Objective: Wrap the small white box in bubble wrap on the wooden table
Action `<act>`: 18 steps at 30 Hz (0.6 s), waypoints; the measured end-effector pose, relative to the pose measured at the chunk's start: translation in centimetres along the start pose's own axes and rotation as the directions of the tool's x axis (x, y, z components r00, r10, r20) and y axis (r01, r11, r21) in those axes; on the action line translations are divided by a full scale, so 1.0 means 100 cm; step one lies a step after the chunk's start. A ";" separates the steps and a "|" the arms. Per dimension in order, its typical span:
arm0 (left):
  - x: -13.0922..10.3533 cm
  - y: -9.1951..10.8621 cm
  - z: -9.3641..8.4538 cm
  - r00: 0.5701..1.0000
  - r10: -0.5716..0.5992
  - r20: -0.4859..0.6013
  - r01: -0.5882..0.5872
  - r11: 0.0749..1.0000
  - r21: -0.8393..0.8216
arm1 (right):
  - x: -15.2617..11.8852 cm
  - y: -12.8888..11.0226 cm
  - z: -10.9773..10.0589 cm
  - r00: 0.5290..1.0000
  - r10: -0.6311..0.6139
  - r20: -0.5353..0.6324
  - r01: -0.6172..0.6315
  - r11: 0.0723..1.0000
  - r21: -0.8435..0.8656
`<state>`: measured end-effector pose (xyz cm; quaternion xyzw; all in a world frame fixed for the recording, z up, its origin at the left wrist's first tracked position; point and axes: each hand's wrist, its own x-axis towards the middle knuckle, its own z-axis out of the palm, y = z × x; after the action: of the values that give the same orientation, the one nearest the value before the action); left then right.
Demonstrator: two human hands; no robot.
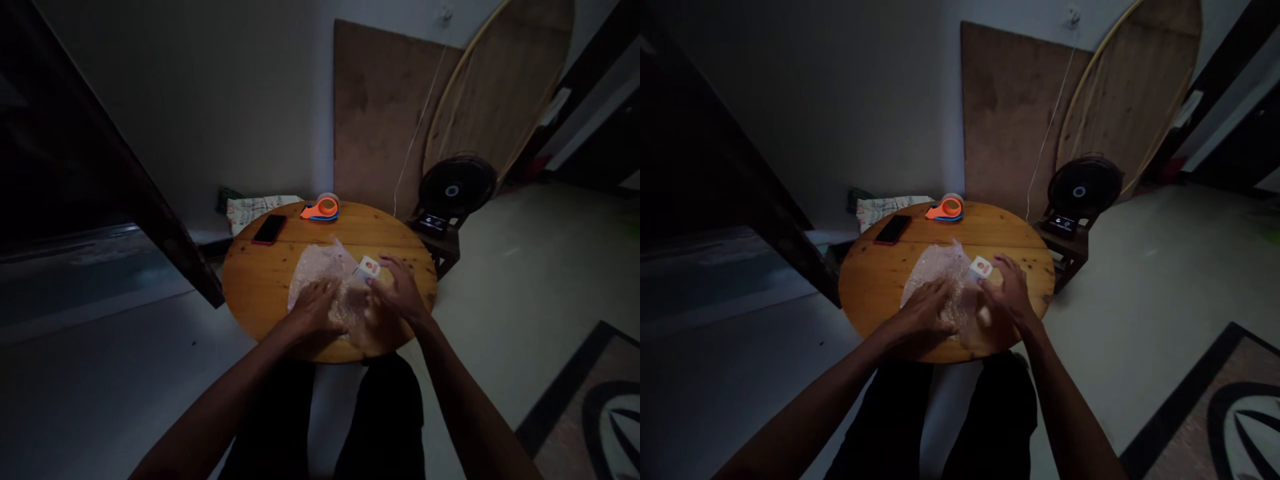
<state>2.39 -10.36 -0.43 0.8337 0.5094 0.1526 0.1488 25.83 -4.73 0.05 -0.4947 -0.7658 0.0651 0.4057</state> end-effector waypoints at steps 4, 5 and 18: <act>0.004 0.011 -0.004 0.999 0.010 0.039 -0.014 0.995 0.097 | -0.004 0.041 -0.011 0.989 0.064 -0.136 -0.079 0.991 -0.106; 0.005 0.013 -0.004 0.998 -0.008 0.057 0.001 0.994 0.107 | -0.005 0.051 -0.013 0.990 0.086 -0.113 -0.103 0.983 -0.152; 0.010 0.016 -0.004 0.978 -0.113 0.177 0.081 0.980 0.180 | -0.004 -0.064 0.003 0.901 -0.254 0.353 0.248 0.967 0.062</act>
<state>3.97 -10.08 0.65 0.8281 0.5446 0.0218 0.1307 21.19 -8.19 2.77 -0.3685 -0.8835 0.1074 0.2684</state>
